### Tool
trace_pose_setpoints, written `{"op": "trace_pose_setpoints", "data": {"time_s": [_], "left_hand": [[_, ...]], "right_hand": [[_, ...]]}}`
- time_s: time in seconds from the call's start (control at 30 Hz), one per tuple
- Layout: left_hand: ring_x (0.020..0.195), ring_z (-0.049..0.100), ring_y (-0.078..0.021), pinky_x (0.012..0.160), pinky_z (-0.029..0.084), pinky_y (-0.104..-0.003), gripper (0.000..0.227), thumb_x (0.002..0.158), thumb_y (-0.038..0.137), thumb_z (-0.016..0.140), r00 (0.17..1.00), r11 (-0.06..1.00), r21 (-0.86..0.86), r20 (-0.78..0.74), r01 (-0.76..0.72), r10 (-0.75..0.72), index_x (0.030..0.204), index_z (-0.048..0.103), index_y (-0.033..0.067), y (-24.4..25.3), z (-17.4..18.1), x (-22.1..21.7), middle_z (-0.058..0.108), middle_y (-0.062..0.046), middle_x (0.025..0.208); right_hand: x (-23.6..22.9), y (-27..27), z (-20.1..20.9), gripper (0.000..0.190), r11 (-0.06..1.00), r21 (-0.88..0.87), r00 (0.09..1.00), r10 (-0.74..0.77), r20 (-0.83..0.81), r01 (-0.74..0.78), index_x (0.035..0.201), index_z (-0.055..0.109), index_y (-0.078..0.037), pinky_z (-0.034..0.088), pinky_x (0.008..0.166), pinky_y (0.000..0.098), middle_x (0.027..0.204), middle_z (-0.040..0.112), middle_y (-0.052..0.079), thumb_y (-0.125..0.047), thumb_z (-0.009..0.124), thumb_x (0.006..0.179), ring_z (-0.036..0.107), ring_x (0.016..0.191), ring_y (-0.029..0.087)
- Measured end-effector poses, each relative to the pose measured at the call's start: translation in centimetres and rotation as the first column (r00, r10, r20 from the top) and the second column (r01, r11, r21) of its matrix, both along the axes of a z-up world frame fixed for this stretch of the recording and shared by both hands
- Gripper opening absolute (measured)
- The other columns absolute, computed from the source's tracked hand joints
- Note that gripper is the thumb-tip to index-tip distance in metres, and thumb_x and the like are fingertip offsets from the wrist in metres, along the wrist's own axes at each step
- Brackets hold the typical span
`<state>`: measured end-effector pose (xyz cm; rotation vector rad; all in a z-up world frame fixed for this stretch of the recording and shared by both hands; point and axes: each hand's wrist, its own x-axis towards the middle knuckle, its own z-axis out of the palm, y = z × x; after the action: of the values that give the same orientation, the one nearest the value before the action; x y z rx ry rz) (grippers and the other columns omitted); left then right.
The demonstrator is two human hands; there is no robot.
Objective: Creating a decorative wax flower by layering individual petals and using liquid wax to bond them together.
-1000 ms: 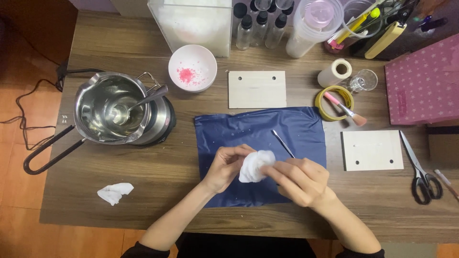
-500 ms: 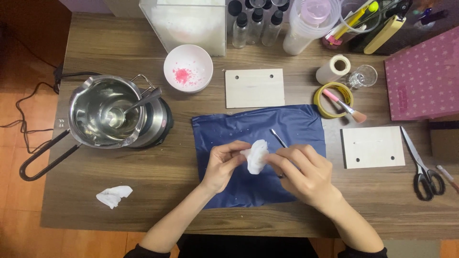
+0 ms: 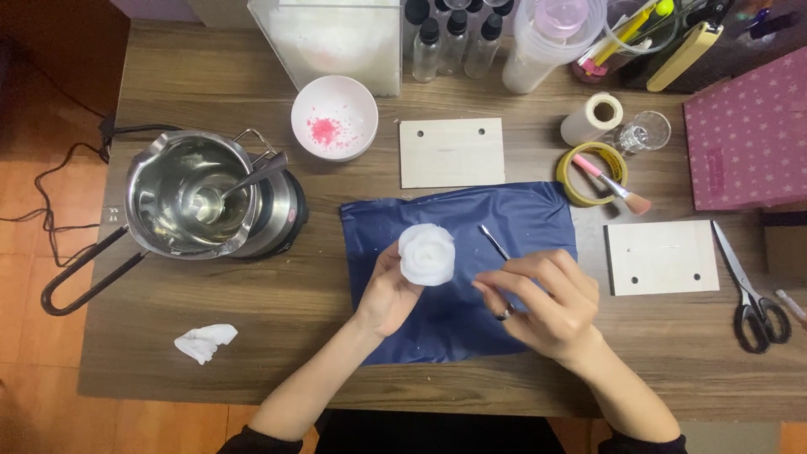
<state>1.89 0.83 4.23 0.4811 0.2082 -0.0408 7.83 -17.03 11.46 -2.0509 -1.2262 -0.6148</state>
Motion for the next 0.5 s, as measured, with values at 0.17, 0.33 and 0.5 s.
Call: {"op": "trace_pose_setpoints", "data": {"time_s": [0.17, 0.33, 0.5], "left_hand": [[0.081, 0.066, -0.0111, 0.077, 0.053, -0.025, 0.019, 0.086, -0.003, 0.055, 1.0, 0.999, 0.049, -0.003, 0.013, -0.013, 0.098, 0.065, 0.008, -0.4, -1.1, -0.4, 0.07, -0.005, 0.083], [0.081, 0.067, -0.0132, 0.075, 0.054, -0.025, 0.019, 0.084, -0.005, 0.055, 1.0, 0.993, 0.111, -0.011, 0.026, -0.024, 0.097, 0.064, 0.0054, -1.2, -2.7, -0.7, 0.069, -0.007, 0.083], [0.079, 0.066, -0.0152, 0.067, 0.058, -0.027, 0.02, 0.078, -0.012, 0.061, 0.999, 0.958, 0.286, 0.045, 0.002, -0.016, 0.095, 0.063, -0.0037, -1.5, -3.5, -0.9, 0.065, -0.012, 0.087]], "right_hand": [[0.0, 0.5, -0.3, 0.006, 1.0, 0.02, 1.0, 0.014, -0.011, -0.014, 0.084, 0.072, -0.01, 0.052, 0.061, 0.0268, 0.072, 0.061, 0.002, -0.009, 0.071, 0.078, 0.055, 0.063, 0.016], [-0.1, 0.9, -0.7, 0.009, 0.999, 0.043, 1.0, 0.029, 0.001, -0.029, 0.085, 0.073, -0.009, 0.052, 0.06, 0.0263, 0.073, 0.062, 0.002, -0.007, 0.072, 0.077, 0.056, 0.063, 0.016], [-0.2, 0.7, -1.0, 0.008, 0.999, 0.024, 0.999, 0.043, -0.006, -0.043, 0.084, 0.073, -0.01, 0.052, 0.059, 0.0251, 0.072, 0.062, 0.002, -0.007, 0.069, 0.078, 0.055, 0.063, 0.016]]}}
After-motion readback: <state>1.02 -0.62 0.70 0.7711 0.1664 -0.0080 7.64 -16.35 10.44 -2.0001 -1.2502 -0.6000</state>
